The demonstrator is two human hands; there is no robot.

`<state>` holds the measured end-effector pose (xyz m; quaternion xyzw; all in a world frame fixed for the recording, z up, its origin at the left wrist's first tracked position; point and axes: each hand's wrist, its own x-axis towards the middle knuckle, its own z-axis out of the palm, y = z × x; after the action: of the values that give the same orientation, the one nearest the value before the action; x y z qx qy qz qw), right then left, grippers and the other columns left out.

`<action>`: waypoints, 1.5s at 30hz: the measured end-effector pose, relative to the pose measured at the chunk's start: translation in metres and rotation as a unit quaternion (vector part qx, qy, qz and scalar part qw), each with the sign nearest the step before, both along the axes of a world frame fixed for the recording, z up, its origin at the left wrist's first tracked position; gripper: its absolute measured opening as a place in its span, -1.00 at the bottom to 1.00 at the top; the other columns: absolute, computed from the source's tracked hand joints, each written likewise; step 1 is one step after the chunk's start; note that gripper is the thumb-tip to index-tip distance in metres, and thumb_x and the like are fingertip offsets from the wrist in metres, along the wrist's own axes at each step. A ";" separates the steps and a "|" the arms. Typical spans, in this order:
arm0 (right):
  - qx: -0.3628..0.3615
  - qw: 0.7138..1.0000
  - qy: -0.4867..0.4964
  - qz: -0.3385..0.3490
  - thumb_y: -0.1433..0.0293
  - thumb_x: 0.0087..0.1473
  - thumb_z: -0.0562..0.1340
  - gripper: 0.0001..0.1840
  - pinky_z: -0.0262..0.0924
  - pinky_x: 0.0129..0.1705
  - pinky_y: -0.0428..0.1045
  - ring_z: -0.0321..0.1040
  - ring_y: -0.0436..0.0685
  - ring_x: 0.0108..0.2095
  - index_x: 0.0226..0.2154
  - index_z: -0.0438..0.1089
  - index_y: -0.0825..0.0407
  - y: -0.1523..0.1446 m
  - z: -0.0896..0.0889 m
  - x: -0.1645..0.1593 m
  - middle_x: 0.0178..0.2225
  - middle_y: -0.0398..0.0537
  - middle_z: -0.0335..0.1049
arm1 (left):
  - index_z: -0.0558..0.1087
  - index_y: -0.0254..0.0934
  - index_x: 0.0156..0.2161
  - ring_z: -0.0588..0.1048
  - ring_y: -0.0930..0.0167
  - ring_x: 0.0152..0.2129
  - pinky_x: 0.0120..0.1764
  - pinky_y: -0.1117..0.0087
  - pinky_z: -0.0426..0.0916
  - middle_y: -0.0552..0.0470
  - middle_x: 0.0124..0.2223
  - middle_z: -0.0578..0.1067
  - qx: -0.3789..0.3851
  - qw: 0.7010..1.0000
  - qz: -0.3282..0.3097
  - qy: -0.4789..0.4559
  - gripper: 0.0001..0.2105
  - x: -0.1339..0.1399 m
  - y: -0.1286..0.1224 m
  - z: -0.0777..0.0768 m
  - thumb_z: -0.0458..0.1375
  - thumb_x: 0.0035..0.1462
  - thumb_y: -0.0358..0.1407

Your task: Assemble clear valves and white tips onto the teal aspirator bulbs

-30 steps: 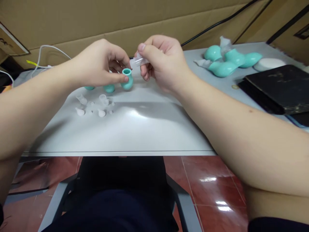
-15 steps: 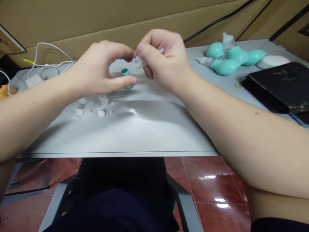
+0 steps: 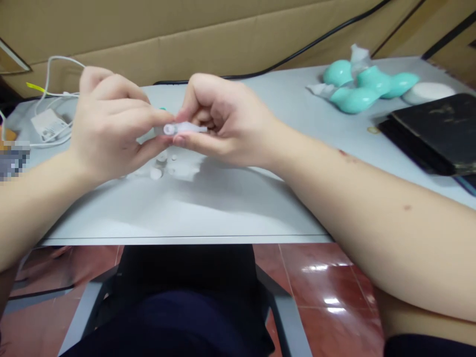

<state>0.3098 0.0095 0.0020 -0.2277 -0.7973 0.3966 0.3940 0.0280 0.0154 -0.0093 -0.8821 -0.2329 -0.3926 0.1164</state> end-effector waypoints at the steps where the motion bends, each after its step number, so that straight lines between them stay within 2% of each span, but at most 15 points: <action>1: -0.009 1.000 0.003 0.022 -0.06 0.32 0.81 -0.37 0.34 -0.31 -0.03 0.40 0.01 -0.31 -0.17 0.49 -0.10 0.001 0.000 0.001 -0.25 -0.19 0.59 | 0.76 0.00 -0.03 0.72 -0.06 0.00 0.32 -0.34 0.40 -0.11 -0.21 0.69 0.012 1.000 0.011 0.008 -0.50 -0.001 0.005 -0.006 0.15 0.73 0.26; 5: -0.028 0.998 0.028 0.045 -0.01 0.35 0.81 -0.37 0.60 -0.18 -0.04 0.60 0.01 -0.24 -0.23 0.46 -0.09 -0.002 0.001 -0.001 -0.21 -0.16 0.68 | 0.71 -0.03 0.01 0.69 -0.02 -0.04 0.26 -0.28 0.42 -0.11 -0.22 0.66 0.118 0.993 0.019 0.014 -0.35 -0.007 0.019 -0.019 -0.05 0.76 0.36; 8: -0.027 0.997 0.031 0.062 0.02 0.37 0.81 -0.40 0.64 -0.22 -0.05 0.67 0.01 -0.28 -0.23 0.48 -0.08 -0.006 0.002 -0.003 -0.26 -0.20 0.68 | 0.68 -0.05 0.03 0.68 0.08 -0.13 0.19 -0.17 0.43 -0.04 -0.24 0.69 0.180 0.984 -0.012 0.012 -0.46 -0.013 0.019 -0.012 0.09 0.78 0.31; 12: -0.043 0.996 0.025 0.071 -0.09 0.33 0.80 -0.38 0.58 -0.36 -0.06 0.69 0.02 -0.34 -0.20 0.55 -0.05 -0.003 0.001 -0.001 -0.30 -0.20 0.70 | 0.72 0.01 0.07 0.74 0.10 -0.13 0.23 -0.19 0.49 -0.01 -0.19 0.77 0.131 0.988 -0.010 0.085 -0.59 -0.017 0.015 -0.003 0.14 0.82 0.17; 16: -0.098 0.991 -0.001 0.092 -0.16 0.33 0.77 -0.37 0.61 -0.38 -0.05 0.71 0.04 -0.37 -0.14 0.62 -0.03 0.000 0.004 0.008 -0.31 -0.17 0.75 | 0.73 0.05 -0.02 0.77 0.00 -0.06 0.36 -0.34 0.46 -0.02 -0.18 0.78 0.059 0.997 -0.012 0.041 -0.40 -0.016 0.026 -0.015 0.13 0.68 0.46; 21: -0.098 0.991 -0.058 0.071 0.06 0.31 0.83 -0.54 0.51 -0.46 -0.07 0.66 0.03 -0.45 -0.17 0.74 -0.01 0.004 0.017 0.026 -0.37 -0.16 0.76 | 0.72 -0.04 -0.09 0.74 0.03 -0.08 0.33 -0.30 0.51 -0.05 -0.26 0.73 0.050 0.998 -0.033 -0.011 -0.35 -0.025 0.045 -0.022 0.28 0.57 0.52; 25: -0.045 0.985 -0.138 0.093 0.18 0.37 0.77 -0.74 0.40 -0.40 -0.04 0.58 -0.02 -0.42 -0.14 0.84 -0.05 0.006 0.020 0.033 -0.36 -0.24 0.75 | 0.75 -0.11 0.09 0.74 0.11 -0.01 0.34 -0.17 0.54 -0.11 -0.09 0.81 0.003 0.999 -0.041 0.016 -0.49 -0.034 0.045 -0.015 0.32 0.71 0.31; 28: 0.032 0.959 -0.264 0.097 0.39 0.41 0.65 -0.96 0.36 -0.35 0.00 0.54 0.00 -0.40 -0.14 0.86 -0.08 -0.001 0.019 0.026 -0.39 -0.27 0.71 | 0.75 -0.08 0.02 0.71 0.13 -0.16 0.21 -0.15 0.57 -0.05 -0.18 0.78 0.048 0.997 -0.060 -0.014 -0.38 -0.032 0.042 -0.016 0.33 0.60 0.46; 31: 0.060 0.918 -0.389 0.051 0.55 0.35 0.56 -0.79 0.24 -0.39 0.05 0.41 0.02 -0.48 -0.17 0.86 -0.12 -0.009 0.019 0.016 -0.48 -0.31 0.60 | 0.81 -0.01 0.09 0.71 0.11 -0.22 0.20 -0.20 0.58 -0.03 -0.24 0.72 0.029 0.998 -0.054 -0.021 -0.52 -0.024 0.035 -0.019 0.26 0.68 0.30; 33: 0.059 0.906 -0.417 0.041 0.52 0.34 0.56 -0.80 0.17 -0.41 0.06 0.35 0.03 -0.51 -0.13 0.87 -0.12 -0.013 0.020 0.013 -0.49 -0.31 0.57 | 0.84 0.05 0.18 0.73 0.09 -0.22 0.23 -0.23 0.59 -0.03 -0.27 0.69 0.005 0.999 -0.047 -0.017 -0.58 -0.020 0.027 -0.018 0.25 0.70 0.20; 36: 0.068 0.926 -0.367 0.054 0.27 0.45 0.59 -0.91 0.19 -0.34 0.07 0.34 0.03 -0.46 -0.06 0.82 -0.08 -0.016 0.024 0.016 -0.45 -0.24 0.55 | 0.85 0.05 0.20 0.74 0.11 -0.26 0.16 -0.19 0.63 -0.02 -0.31 0.68 0.017 0.999 -0.033 -0.011 -0.61 -0.016 0.016 -0.012 0.22 0.73 0.12; 38: 0.100 0.947 -0.305 0.023 0.05 0.55 0.54 -0.68 0.19 -0.29 0.10 0.25 0.04 -0.44 -0.17 0.73 -0.08 -0.018 0.026 0.020 -0.48 -0.23 0.43 | 0.85 0.02 0.13 0.73 0.17 -0.33 0.03 -0.10 0.64 0.01 -0.34 0.70 0.045 0.997 -0.053 -0.036 -0.66 -0.014 0.012 -0.007 0.28 0.72 0.09; 40: 0.138 0.961 -0.231 -0.059 -0.09 0.60 0.49 -0.52 0.22 -0.26 0.12 0.21 0.06 -0.43 -0.24 0.67 -0.10 -0.020 0.025 0.021 -0.48 -0.21 0.34 | 0.83 -0.01 0.07 0.73 0.25 -0.36 -0.06 0.01 0.63 0.04 -0.32 0.75 0.040 0.993 -0.089 -0.065 -0.72 -0.012 0.011 -0.002 0.39 0.68 0.09; 43: 0.172 0.963 -0.134 -0.157 -0.15 0.57 0.54 -0.55 0.41 -0.19 0.13 0.43 0.13 -0.33 -0.09 0.77 -0.13 -0.017 0.020 0.017 -0.32 -0.09 0.58 | 0.84 -0.06 0.08 0.72 0.32 -0.34 -0.16 0.13 0.64 0.02 -0.19 0.84 -0.062 0.987 -0.127 -0.082 -0.63 -0.009 0.011 0.000 0.43 0.67 0.17; 45: 0.199 0.965 -0.093 -0.140 -0.10 0.51 0.60 -0.63 0.55 -0.13 0.14 0.59 0.19 -0.21 0.01 0.84 -0.18 -0.012 0.014 0.012 -0.13 -0.02 0.76 | 0.86 -0.07 0.16 0.69 0.32 -0.33 -0.21 0.14 0.64 -0.02 -0.14 0.85 -0.145 0.973 -0.155 -0.085 -0.55 -0.007 0.010 -0.002 0.40 0.68 0.25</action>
<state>0.3216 -0.0021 0.0156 -0.2904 -0.8533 0.1479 0.4070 0.0211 0.0251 -0.0112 -0.8781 -0.1570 -0.4418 -0.0953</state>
